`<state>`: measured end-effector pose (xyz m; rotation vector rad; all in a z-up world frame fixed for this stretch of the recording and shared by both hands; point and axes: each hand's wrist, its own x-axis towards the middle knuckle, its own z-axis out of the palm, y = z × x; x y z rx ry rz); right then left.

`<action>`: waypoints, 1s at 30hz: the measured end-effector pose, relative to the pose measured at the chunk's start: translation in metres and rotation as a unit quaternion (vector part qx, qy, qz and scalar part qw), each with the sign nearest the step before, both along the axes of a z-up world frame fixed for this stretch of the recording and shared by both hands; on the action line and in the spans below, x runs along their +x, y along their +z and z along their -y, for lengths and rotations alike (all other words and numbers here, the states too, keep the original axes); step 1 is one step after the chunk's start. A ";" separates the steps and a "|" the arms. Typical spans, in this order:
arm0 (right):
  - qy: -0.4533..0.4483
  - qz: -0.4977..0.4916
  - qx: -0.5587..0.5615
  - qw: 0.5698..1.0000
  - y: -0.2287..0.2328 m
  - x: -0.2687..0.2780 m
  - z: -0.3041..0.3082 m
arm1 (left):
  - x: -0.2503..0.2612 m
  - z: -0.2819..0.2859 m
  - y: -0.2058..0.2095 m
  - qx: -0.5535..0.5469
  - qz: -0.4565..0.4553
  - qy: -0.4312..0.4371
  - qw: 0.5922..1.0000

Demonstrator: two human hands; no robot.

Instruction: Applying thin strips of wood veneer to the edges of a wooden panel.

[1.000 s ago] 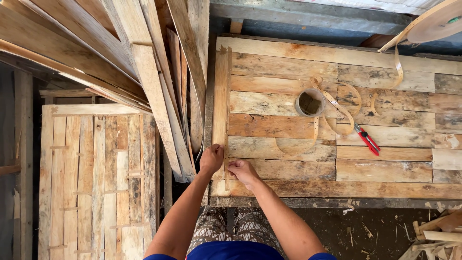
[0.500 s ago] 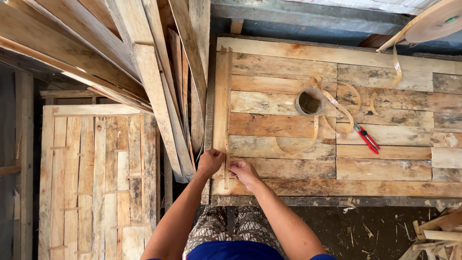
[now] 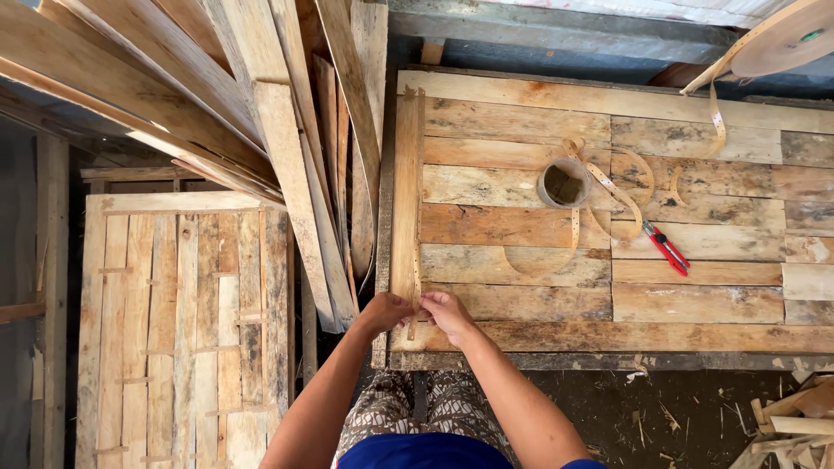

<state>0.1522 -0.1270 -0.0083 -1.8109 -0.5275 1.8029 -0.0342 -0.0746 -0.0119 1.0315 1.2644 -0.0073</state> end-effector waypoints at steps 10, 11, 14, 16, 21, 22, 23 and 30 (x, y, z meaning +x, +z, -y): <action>0.063 0.119 0.013 0.991 0.040 -0.010 -0.014 | 0.003 -0.005 0.008 -0.021 0.002 0.013 1.000; 0.066 0.130 0.011 0.989 0.040 -0.010 -0.014 | 0.003 -0.005 0.012 -0.031 -0.016 0.001 0.999; 0.069 0.145 0.010 0.987 0.034 -0.010 -0.013 | 0.003 -0.004 0.010 -0.043 -0.024 -0.011 0.999; 0.069 0.151 0.014 0.986 0.042 -0.012 -0.017 | 0.004 -0.006 0.006 -0.041 -0.015 -0.010 0.999; 0.090 0.196 0.025 0.976 0.031 -0.013 -0.019 | 0.002 -0.007 0.013 -0.057 -0.010 -0.016 0.998; 0.090 0.196 0.025 0.976 0.027 -0.012 -0.018 | 0.002 -0.007 0.011 -0.057 -0.010 -0.016 0.998; 0.129 0.223 0.024 0.966 0.022 -0.011 -0.017 | 0.002 -0.006 0.010 -0.060 -0.003 -0.009 0.998; 0.138 0.233 0.027 0.962 0.021 -0.010 -0.015 | 0.001 -0.008 0.019 -0.077 -0.016 -0.019 0.997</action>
